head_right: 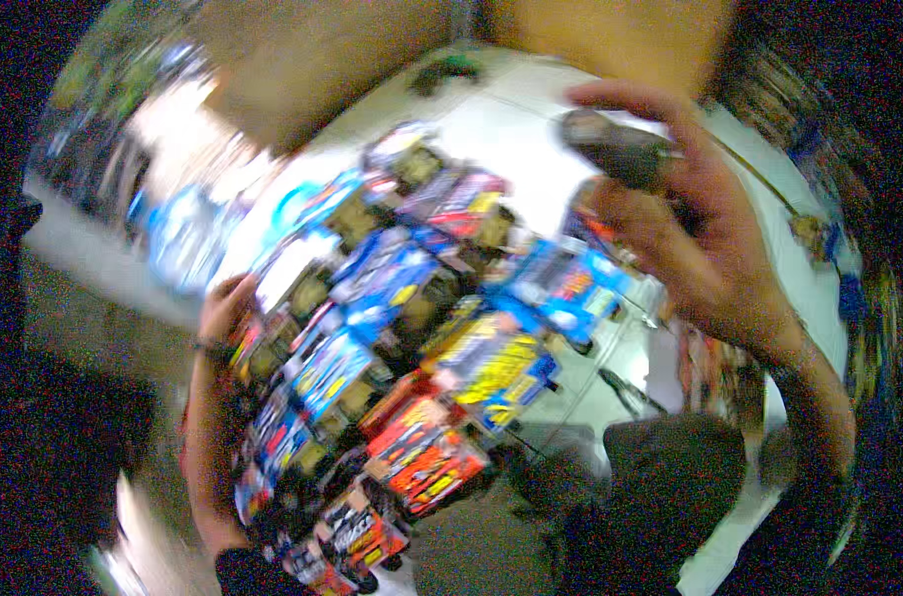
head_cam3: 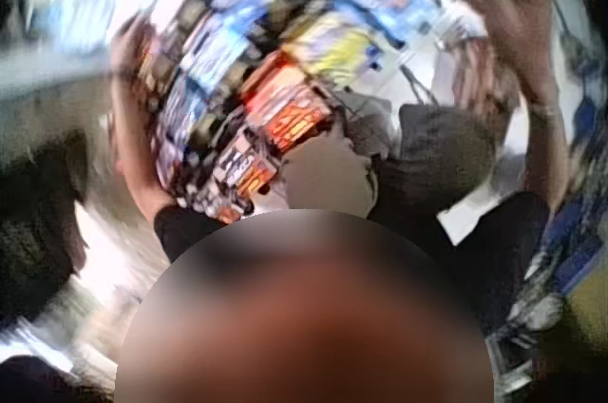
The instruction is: The person assembles small wooden toy trucks by hammering nails into the wooden bodies and then using pliers to bend and secure the nails. The person works on multiple trucks, placing them on a tiled floor and using a wooden box to hold small parts.
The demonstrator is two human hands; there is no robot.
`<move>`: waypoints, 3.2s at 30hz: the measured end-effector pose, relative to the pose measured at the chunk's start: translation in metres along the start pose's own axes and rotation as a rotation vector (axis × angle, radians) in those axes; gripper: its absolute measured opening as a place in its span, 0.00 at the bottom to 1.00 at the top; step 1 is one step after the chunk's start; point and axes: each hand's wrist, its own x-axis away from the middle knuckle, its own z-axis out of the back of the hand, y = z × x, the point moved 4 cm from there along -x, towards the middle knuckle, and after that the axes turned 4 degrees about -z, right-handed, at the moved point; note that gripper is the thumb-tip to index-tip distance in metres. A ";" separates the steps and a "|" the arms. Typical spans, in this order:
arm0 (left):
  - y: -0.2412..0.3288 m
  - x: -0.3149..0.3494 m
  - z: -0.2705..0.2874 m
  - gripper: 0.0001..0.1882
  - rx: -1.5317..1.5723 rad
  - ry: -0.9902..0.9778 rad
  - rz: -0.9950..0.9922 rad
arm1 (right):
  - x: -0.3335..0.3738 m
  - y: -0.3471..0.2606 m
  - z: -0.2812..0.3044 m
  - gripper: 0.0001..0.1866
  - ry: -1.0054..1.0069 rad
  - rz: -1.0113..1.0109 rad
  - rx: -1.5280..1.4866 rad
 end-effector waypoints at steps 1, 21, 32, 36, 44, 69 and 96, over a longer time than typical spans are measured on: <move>0.001 -0.004 -0.007 0.17 -0.026 0.066 -0.063 | 0.014 0.012 0.016 0.24 0.056 -0.005 0.009; -0.018 -0.031 0.072 0.27 -0.310 0.095 0.354 | 0.366 0.323 0.146 0.11 -0.129 -1.064 1.094; -0.009 -0.025 0.068 0.30 -0.213 -0.055 0.361 | 0.363 0.386 0.116 0.09 -0.318 -1.255 1.215; 0.010 -0.017 0.050 0.30 -0.229 -0.079 0.357 | 0.362 0.335 0.148 0.14 -0.152 -1.214 1.106; 0.033 -0.011 0.019 0.29 -0.233 -0.120 0.344 | 0.365 0.330 0.140 0.15 -0.052 -1.148 1.077; 0.062 -0.005 -0.013 0.25 -0.356 -0.100 0.272 | 0.362 0.345 0.133 0.25 0.034 -1.193 0.873; 0.264 0.176 -0.485 0.22 -0.696 -1.445 -0.598 | 0.181 0.450 0.182 0.09 -0.474 -0.534 0.927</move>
